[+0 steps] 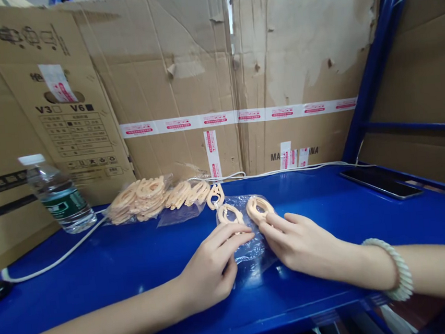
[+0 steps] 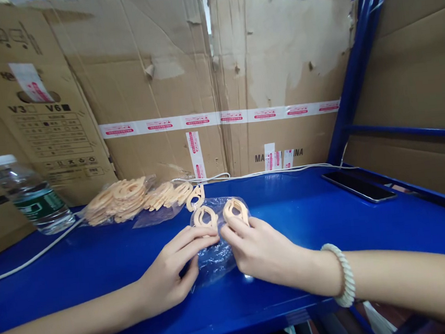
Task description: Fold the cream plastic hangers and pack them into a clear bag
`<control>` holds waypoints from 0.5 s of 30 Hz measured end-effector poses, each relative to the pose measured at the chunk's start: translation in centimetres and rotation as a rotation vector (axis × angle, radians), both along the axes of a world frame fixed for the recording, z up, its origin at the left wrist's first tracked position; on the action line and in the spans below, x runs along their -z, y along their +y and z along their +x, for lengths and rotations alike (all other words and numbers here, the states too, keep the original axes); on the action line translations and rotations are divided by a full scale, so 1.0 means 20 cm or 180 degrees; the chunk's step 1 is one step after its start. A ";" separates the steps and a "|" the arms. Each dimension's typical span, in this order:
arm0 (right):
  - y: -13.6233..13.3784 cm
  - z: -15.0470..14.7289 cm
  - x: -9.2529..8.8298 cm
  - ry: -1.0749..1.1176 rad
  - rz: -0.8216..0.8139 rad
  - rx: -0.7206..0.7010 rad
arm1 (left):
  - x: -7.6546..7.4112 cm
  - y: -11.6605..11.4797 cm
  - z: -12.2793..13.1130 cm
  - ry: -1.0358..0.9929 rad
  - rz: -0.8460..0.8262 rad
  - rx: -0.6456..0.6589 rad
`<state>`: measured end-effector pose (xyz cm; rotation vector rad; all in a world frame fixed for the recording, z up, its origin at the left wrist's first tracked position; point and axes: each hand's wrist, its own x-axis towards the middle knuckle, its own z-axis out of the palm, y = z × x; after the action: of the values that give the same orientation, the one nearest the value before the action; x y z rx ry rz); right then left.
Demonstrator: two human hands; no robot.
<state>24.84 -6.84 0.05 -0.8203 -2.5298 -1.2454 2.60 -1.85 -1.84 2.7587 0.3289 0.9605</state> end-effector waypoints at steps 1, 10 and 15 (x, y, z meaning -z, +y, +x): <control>0.00 0.01 -0.02 0.0123 -0.0204 -0.0094 | 0.00 0.00 0.00 0.0055 -0.0017 0.0026; 0.49 0.05 -0.31 0.0855 -0.1410 -0.0179 | 0.00 -0.01 0.00 0.0084 0.0017 0.0053; 0.98 -0.05 -0.23 0.0449 -0.2382 -0.0419 | 0.00 0.00 -0.01 0.0054 0.0035 0.0013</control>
<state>23.78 12.83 4.56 -0.8042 -2.8679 -0.1565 2.47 -1.94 -1.93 2.7776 0.3214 0.9414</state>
